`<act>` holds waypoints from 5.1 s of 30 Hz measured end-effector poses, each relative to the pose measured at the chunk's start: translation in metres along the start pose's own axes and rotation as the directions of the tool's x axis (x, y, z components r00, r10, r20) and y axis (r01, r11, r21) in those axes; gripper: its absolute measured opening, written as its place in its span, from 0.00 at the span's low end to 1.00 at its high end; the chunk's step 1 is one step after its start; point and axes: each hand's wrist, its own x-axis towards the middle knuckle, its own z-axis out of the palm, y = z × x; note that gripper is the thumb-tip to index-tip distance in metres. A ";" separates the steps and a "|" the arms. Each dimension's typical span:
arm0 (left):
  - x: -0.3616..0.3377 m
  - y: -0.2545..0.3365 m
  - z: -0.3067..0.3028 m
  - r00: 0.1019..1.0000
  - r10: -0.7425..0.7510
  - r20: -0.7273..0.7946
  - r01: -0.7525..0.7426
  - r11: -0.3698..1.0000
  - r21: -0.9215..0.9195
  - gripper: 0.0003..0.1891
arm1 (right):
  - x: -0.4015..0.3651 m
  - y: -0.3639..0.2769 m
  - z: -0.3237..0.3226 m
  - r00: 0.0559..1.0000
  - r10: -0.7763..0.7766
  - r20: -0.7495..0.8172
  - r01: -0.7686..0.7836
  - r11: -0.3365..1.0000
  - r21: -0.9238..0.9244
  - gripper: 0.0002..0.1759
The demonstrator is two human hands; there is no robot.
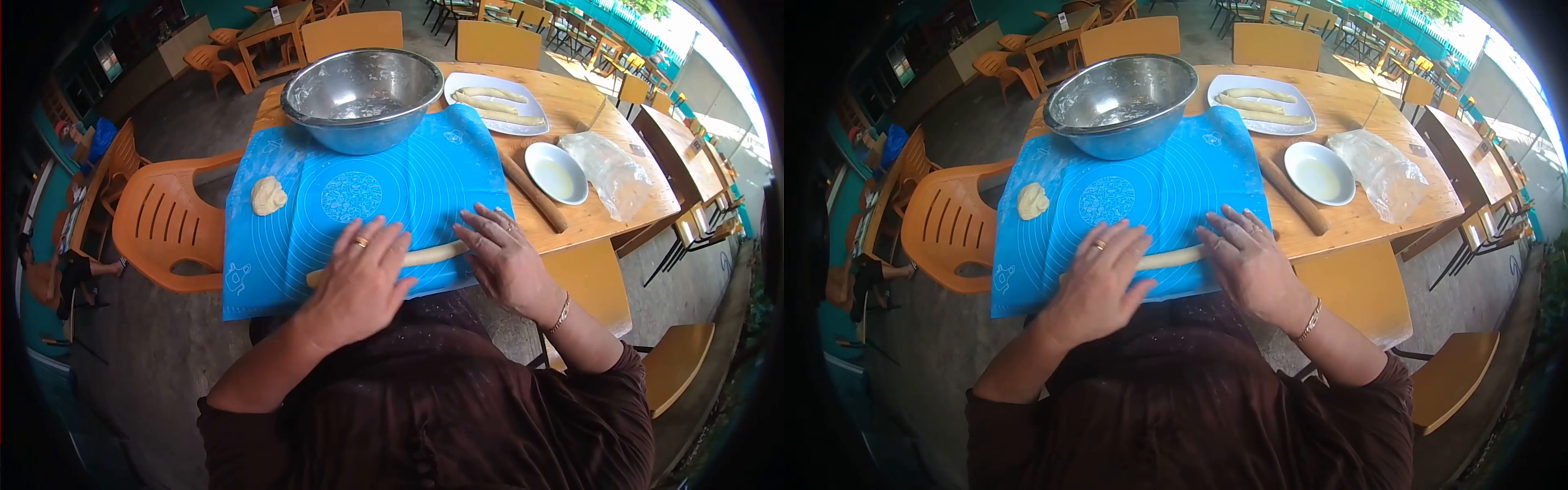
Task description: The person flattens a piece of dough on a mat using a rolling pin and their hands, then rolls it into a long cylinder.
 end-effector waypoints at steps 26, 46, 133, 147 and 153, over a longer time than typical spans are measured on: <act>0.096 -0.065 -0.008 0.957 -0.251 0.144 0.262 0.963 -0.063 0.21 | 0.119 0.067 0.035 0.996 0.028 -0.088 -0.027 0.999 0.019 0.23; 0.011 0.007 0.034 0.980 0.084 0.179 -0.094 0.995 0.044 0.52 | 0.013 -0.014 0.023 0.993 -0.089 0.072 0.096 0.991 -0.098 0.38; 0.043 -0.094 0.003 0.989 -0.123 -0.086 0.116 0.990 -0.082 0.10 | 0.095 0.068 0.004 0.994 0.103 -0.025 -0.104 0.993 -0.062 0.12; 0.083 -0.084 0.047 0.938 -0.295 0.180 0.306 0.951 -0.037 0.45 | 0.135 0.019 0.071 0.992 0.039 0.117 -0.015 0.979 -0.205 0.35; 0.048 -0.057 0.049 0.946 -0.248 0.209 0.238 0.969 0.071 0.54 | 0.081 0.006 0.071 0.995 -0.094 -0.017 0.086 0.961 -0.262 0.40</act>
